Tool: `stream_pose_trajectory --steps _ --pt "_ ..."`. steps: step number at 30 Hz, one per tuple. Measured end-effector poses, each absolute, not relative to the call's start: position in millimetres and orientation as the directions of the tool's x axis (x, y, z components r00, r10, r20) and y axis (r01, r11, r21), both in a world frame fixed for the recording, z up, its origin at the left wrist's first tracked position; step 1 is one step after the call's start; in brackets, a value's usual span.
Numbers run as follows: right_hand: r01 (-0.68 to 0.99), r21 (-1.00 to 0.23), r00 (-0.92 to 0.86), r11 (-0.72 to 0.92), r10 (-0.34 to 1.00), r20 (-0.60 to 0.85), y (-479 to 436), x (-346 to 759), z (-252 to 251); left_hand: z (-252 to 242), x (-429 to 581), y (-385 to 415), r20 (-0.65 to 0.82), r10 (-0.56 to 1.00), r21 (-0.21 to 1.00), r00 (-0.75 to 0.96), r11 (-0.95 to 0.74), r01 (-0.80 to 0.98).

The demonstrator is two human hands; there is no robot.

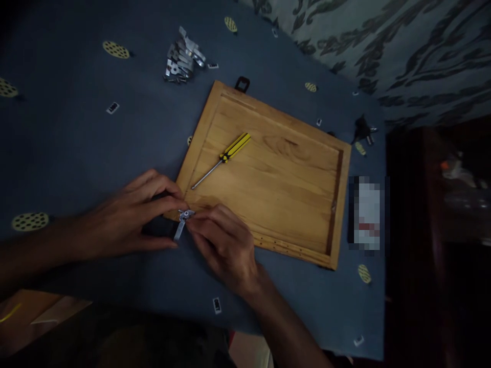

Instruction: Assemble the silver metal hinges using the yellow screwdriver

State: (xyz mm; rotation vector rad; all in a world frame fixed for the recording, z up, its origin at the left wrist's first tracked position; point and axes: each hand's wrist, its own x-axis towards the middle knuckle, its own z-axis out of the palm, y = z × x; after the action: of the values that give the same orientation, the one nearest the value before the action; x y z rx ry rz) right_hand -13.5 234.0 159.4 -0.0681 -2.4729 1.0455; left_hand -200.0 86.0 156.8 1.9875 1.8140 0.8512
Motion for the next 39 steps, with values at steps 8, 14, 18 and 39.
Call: stream_pose_trajectory --steps 8,14,18,39 --pt "-0.146 -0.662 -0.886 0.735 0.200 0.418 232.7 -18.4 161.5 157.2 -200.2 85.4 0.216 0.976 0.599 0.019 -0.147 0.787" --pt "-0.124 -0.690 -0.891 0.713 0.227 0.394 231.4 -21.2 160.3 157.4 -199.9 86.0 0.226 0.974 0.603 0.016 -0.153 0.783" --pt "-0.108 -0.687 -0.894 0.719 0.233 0.384 230.4 -24.0 160.4 156.2 -200.3 86.4 0.234 0.972 0.582 0.018 -0.155 0.798" --pt "-0.132 -0.722 -0.898 0.679 0.226 0.377 234.4 -22.5 156.0 156.6 -201.7 85.5 0.268 0.963 0.568 0.021 -0.176 0.804"
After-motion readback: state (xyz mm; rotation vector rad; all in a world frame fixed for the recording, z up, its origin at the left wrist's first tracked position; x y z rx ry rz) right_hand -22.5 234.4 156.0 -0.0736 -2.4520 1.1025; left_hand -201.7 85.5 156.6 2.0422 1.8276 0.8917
